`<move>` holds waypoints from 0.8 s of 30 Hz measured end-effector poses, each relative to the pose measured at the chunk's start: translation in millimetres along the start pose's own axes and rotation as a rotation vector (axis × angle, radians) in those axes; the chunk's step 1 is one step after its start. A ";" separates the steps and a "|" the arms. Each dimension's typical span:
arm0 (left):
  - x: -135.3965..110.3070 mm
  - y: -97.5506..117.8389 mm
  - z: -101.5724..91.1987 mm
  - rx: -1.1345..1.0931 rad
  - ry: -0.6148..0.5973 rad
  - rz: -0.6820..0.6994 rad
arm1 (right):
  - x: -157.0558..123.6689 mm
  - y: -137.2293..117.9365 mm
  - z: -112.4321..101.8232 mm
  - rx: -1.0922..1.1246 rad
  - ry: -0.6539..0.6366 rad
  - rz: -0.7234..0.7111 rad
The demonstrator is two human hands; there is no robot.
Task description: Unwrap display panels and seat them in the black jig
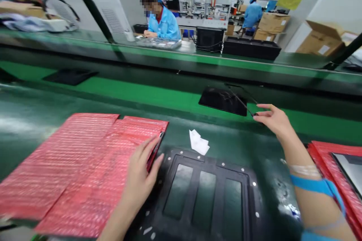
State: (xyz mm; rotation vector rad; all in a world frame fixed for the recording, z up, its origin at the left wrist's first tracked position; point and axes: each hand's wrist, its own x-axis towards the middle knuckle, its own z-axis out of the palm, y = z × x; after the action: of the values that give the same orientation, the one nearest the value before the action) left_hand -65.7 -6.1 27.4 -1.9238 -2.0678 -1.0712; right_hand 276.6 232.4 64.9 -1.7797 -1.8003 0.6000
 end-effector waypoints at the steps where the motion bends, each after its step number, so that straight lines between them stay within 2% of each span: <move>1: -2.6 -11.4 -10.7 0.068 0.034 -0.064 | -20.1 -5.3 -3.9 0.064 -0.034 -0.034; 3: -12.1 -35.9 -32.1 0.255 0.062 -0.216 | -67.0 -7.2 -11.3 0.160 -0.077 -0.144; 6: -30.0 -64.7 -53.6 0.451 0.017 -0.393 | -141.5 15.1 -12.4 0.040 -0.109 -0.348; 8: -37.9 -73.1 -56.7 0.460 -0.013 -0.403 | -183.2 39.4 -4.2 -0.045 -0.085 -0.475; 11: -38.7 -71.8 -50.1 0.422 -0.015 -0.358 | -225.5 63.9 10.9 -0.082 -0.117 -0.726; 14: -31.6 -63.1 -45.3 0.369 -0.015 -0.326 | -249.2 60.0 15.7 -0.136 -0.215 -0.833; 17: -21.2 -54.3 -56.2 0.305 0.014 -0.304 | -262.0 42.8 13.8 -0.186 -0.264 -0.770; 21: -3.3 -48.2 -99.8 0.256 0.235 -0.251 | -270.1 27.5 13.8 -0.208 -0.316 -0.663; 24: 8.0 -57.6 -137.2 0.273 0.353 -0.332 | -272.8 20.0 15.2 -0.222 -0.342 -0.641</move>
State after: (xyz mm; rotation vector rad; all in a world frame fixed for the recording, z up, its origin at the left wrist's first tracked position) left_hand -170.1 -73.0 110.0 -1.1972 -2.2261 -1.0282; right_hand 278.8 -38.3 23.3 -1.1461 -2.5916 0.4668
